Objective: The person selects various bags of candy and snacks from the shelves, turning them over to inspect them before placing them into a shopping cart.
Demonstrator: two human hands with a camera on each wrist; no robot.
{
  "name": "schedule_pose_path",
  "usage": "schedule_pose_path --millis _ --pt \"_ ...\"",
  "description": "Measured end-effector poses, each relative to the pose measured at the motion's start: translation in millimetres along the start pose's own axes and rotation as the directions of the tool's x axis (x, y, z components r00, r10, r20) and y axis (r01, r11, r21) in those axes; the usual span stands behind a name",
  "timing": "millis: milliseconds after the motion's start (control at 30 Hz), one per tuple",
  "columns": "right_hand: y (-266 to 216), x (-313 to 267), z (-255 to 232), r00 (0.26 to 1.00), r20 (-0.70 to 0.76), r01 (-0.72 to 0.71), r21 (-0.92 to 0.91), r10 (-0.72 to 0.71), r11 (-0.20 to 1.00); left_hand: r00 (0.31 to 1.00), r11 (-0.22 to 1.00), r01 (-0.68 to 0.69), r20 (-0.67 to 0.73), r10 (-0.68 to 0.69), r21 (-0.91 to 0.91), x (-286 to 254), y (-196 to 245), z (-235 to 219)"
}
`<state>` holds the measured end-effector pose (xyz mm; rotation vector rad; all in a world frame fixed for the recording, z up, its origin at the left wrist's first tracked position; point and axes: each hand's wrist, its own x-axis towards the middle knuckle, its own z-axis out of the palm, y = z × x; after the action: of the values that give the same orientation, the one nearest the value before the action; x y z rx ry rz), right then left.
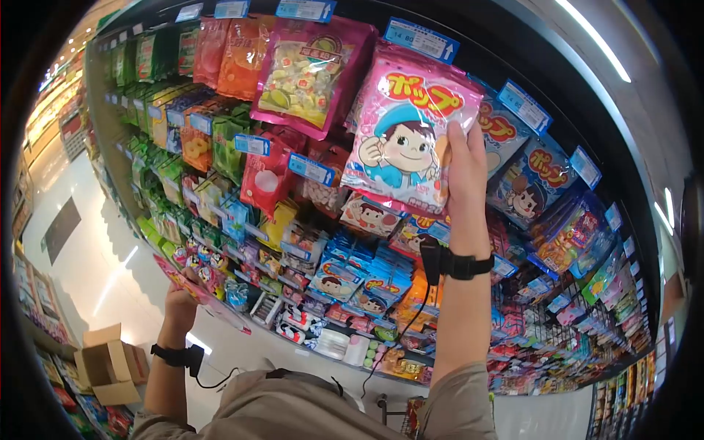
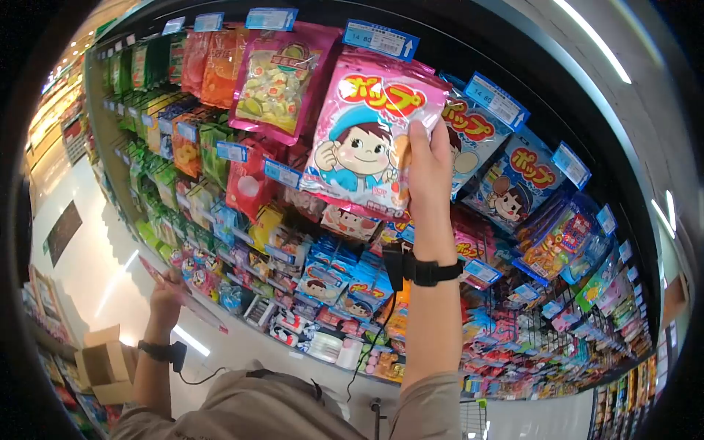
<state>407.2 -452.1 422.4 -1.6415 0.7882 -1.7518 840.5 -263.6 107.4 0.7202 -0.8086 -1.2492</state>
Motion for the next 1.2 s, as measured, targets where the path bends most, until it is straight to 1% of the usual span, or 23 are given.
schedule_pose_path --millis 67,100,200,267,333,367,400,467,500,567,600,667,767,800,867,900,933,967,1000,1067,1100,1133,1200 --pt "-4 11 16 0.999 -0.036 0.0 0.014 0.0 1.0 0.986 0.994 -0.072 -0.145 0.083 0.079 14 -3 -15" --pt "-1 17 21 0.999 -0.04 0.023 0.06 -0.021 0.998 0.986 0.994 -0.026 -0.161 0.044 0.109 20 4 -15" --pt "-1 27 33 0.997 -0.049 0.07 0.066 -0.067 0.995 0.984 0.998 -0.047 -0.172 0.054 0.044 33 3 -25" --pt "3 35 37 0.995 -0.067 0.081 0.034 -0.079 0.996 0.982 0.998 -0.047 -0.181 0.054 0.038 38 2 -17" --pt "4 38 37 0.997 -0.077 0.023 -0.066 -0.028 0.998 0.985 0.999 -0.006 -0.17 0.012 0.035 44 5 -8" --pt "1 35 42 0.995 -0.102 -0.004 -0.065 -0.002 0.998 0.993 1.0 0.011 -0.121 -0.008 0.025 47 9 -1" --pt "0 33 43 0.994 -0.112 -0.011 -0.065 0.004 0.998 0.993 0.999 0.02 -0.117 -0.016 0.031 51 7 -9" --pt "4 31 43 0.985 -0.163 -0.07 -0.104 0.052 0.992 1.0 0.998 0.029 -0.012 -0.028 0.048 62 -7 -28" --pt "8 33 41 0.984 -0.166 -0.077 -0.107 0.058 0.991 0.999 0.998 0.031 -0.006 -0.031 0.063 65 -9 -27" --pt "18 35 34 0.987 -0.163 -0.017 -0.106 -0.001 0.994 0.999 0.996 0.047 -0.005 -0.047 0.078 69 -8 -20" --pt "18 35 35 0.986 -0.166 -0.034 -0.113 0.015 0.993 0.999 0.994 0.052 -0.001 -0.052 0.096 70 -8 -18" --pt "13 38 40 0.988 -0.15 -0.036 -0.015 0.033 0.999 0.998 0.995 0.067 -0.013 -0.067 0.078 73 -12 -20" --pt "20 54 34 0.987 -0.135 -0.09 -0.028 0.086 0.996 0.993 0.994 0.086 0.079 -0.091 0.061 76 -18 -34" --pt "21 58 33 0.986 -0.133 -0.111 -0.046 0.104 0.993 0.992 0.994 0.093 0.084 -0.098 0.06 75 -19 -32" --pt "28 61 34 0.985 -0.148 -0.095 -0.065 0.085 0.993 0.993 0.993 0.111 -0.046 -0.109 0.048 73 -20 -28" --pt "31 61 34 0.987 -0.163 -0.049 -0.208 0.015 0.977 0.993 0.992 0.113 -0.042 -0.111 0.048 73 -23 -31" --pt "34 60 34 0.984 -0.167 -0.006 -0.346 -0.056 0.938 0.99 0.99 0.137 -0.024 -0.136 0.044 74 -26 -35" --pt "39 59 33 0.98 -0.157 0.059 -0.36 -0.123 0.931 0.987 0.986 0.161 -0.007 -0.161 0.041 73 -29 -38" --pt "42 56 32 0.979 -0.16 0.058 -0.362 -0.123 0.93 0.987 0.986 0.163 -0.003 -0.163 0.042 73 -29 -37" --pt "47 48 28 0.973 -0.171 0.078 -0.377 -0.152 0.923 0.974 0.975 0.218 0.043 -0.221 0.049 70 -31 -29" --pt "51 37 27 0.973 -0.175 0.075 -0.379 -0.151 0.923 0.975 0.975 0.222 0.027 -0.222 0.024 69 -36 -26" --pt "54 21 27 0.96 -0.181 0.121 -0.42 -0.213 0.9 0.974 0.974 0.225 0.029 -0.225 0.025 68 -38 -21" --pt "51 -21 30 0.934 -0.188 0.177 -0.497 -0.305 0.849 0.939 0.948 0.317 0.138 -0.316 0.012 66 -43 -9"
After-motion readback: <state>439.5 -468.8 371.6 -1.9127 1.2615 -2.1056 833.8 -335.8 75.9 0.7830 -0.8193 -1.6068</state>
